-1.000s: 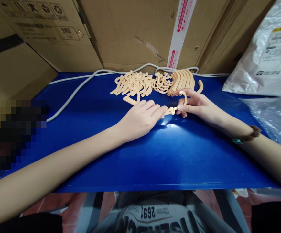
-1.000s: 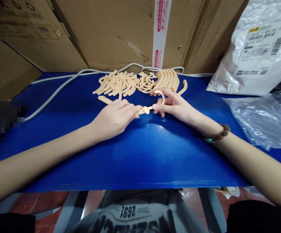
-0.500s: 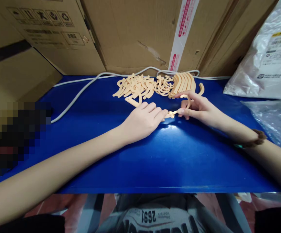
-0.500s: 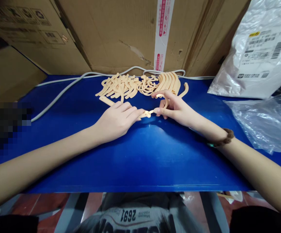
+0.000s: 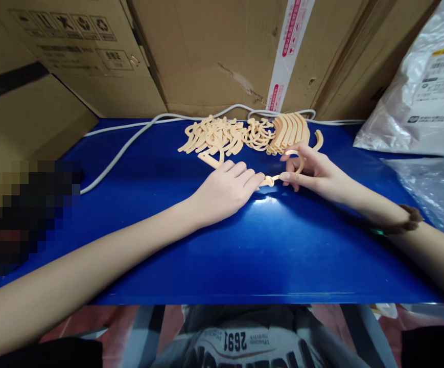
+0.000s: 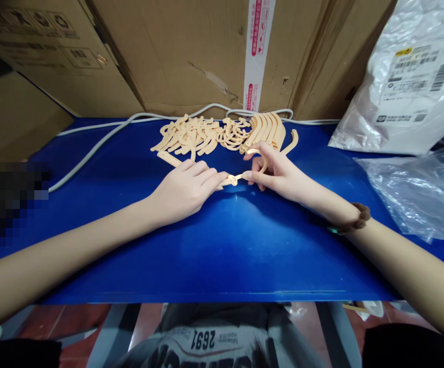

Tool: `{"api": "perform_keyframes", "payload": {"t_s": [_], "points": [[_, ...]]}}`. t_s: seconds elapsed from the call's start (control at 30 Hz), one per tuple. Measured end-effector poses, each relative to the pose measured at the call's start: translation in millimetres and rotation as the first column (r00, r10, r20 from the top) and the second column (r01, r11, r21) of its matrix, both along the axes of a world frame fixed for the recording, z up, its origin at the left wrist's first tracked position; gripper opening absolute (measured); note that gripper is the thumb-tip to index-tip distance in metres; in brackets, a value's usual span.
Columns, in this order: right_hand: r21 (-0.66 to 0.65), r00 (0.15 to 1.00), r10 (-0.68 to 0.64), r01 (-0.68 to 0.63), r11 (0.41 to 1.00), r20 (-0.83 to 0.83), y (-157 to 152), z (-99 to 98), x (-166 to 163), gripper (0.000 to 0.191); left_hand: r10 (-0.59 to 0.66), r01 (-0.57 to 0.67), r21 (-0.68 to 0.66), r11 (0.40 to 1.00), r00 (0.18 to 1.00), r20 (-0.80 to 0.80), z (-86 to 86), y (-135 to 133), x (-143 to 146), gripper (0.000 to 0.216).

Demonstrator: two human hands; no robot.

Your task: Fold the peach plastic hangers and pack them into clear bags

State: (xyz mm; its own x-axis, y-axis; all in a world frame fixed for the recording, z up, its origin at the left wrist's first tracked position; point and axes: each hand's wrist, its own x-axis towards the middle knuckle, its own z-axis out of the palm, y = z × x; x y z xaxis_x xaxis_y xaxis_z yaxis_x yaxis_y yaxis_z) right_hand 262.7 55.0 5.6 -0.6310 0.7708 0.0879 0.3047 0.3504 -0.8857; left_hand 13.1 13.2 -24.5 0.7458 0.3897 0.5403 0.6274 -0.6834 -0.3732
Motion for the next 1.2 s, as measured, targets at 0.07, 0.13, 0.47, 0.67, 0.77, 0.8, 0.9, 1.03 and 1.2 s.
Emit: {"api": "perform_keyframes", "payload": {"t_s": [0.07, 0.13, 0.47, 0.67, 0.77, 0.8, 0.9, 1.03, 1.2], "points": [[-0.014, 1.0, -0.002, 0.002, 1.0, -0.007, -1, -0.2, -1, 0.034, 0.003, -0.004, -0.008, 1.0, 1.0, -0.014, -0.2, 0, 0, 0.028], [-0.023, 1.0, -0.014, 0.014, 1.0, -0.009, -2, 0.5, -1, 0.034, -0.007, 0.007, -0.013, 1.0, 1.0, -0.022, -0.6, 0, 0, 0.027], [-0.045, 0.999, -0.037, 0.037, 0.998, 0.022, -5, 8.6, -3, 0.039, -0.034, 0.034, -0.029, 0.999, 0.999, -0.014, -0.5, 0, 0, 0.024], [-0.069, 0.999, 0.026, -0.025, 0.997, 0.022, -3, 8.8, 0, 0.037, -0.027, 0.027, -0.009, 1.0, 1.0, -0.005, -0.9, 1, 0, 0.025], [-0.087, 0.998, 0.052, -0.05, 0.995, 0.029, -2, 8.7, 4, 0.034, -0.023, 0.023, -0.003, 1.0, 1.0, -0.005, -1.6, 1, 0, 0.027], [-0.089, 0.998, 0.06, -0.057, 0.994, 0.031, -2, 8.8, 4, 0.034, -0.021, 0.021, -0.002, 1.0, 1.0, -0.005, -1.8, 1, 0, 0.027], [-0.083, 0.997, 0.069, -0.065, 0.994, 0.046, -2, 9.7, 6, 0.034, -0.018, 0.018, -0.004, 1.0, 1.0, -0.003, -2.0, 1, 0, 0.027], [-0.076, 0.997, 0.056, -0.051, 0.996, 0.061, -2, 11.4, 6, 0.035, -0.009, 0.009, -0.013, 1.0, 1.0, -0.005, -1.6, 1, 1, 0.029], [-0.075, 0.993, 0.068, -0.062, 0.995, 0.091, -2, 11.7, 6, 0.031, 0.006, -0.008, -0.075, 0.997, 1.0, -0.025, -1.8, 2, 0, 0.03]]}}
